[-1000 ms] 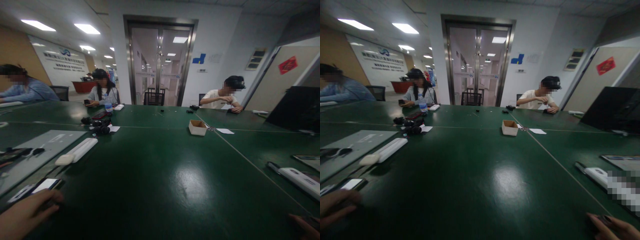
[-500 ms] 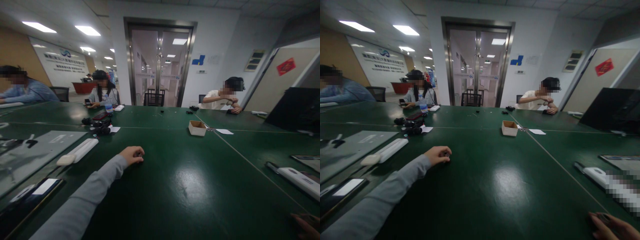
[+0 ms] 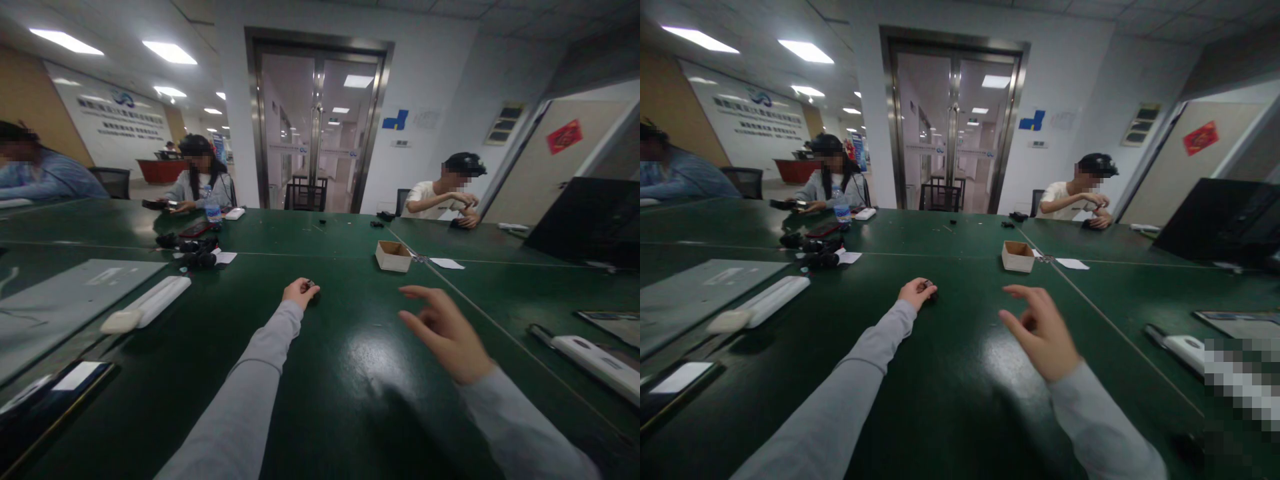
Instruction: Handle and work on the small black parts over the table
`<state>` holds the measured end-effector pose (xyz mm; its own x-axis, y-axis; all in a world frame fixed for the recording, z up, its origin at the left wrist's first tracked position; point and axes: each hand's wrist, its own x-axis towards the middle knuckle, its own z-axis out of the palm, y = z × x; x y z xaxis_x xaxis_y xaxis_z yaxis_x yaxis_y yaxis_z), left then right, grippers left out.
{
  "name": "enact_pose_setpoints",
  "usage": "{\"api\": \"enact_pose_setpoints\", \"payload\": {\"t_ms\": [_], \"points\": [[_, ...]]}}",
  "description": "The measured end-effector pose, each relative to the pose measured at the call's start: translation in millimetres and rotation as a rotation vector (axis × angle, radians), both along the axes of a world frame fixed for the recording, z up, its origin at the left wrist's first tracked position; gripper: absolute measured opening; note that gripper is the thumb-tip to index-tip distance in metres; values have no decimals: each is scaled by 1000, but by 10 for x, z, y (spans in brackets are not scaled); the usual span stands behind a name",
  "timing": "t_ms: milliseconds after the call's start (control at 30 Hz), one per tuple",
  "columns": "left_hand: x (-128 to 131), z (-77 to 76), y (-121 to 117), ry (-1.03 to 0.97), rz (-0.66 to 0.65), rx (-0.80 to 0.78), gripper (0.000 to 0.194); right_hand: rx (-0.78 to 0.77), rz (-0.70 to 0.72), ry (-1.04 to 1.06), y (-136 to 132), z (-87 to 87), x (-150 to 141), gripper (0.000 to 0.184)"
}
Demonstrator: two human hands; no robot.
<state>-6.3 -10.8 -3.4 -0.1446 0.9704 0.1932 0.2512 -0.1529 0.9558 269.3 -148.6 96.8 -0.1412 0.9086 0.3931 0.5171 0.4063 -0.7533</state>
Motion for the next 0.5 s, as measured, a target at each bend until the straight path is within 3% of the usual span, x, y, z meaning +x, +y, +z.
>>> {"api": "enact_pose_setpoints", "payload": {"t_ms": [67, 133, 233, 367, 500], "points": [[-45, -31, 40, -167, -21, -4, 31, -229, 164, 59, 383, -171, -537, 35], [-112, -54, 69, -292, -40, -5, 37, -412, 183, 233, 730, -440, -991, 39], [-178, -82, 106, -404, -42, -4, 46, -459, 142, 530, 1115, -819, -1470, 47], [-156, -109, 151, -494, -47, 21, 50, -397, 203, 697, 1396, -1019, -1751, 42], [-110, -104, 149, -544, -62, 27, 47, -403, 258, 713, 1534, -1058, -1710, 42]]}}
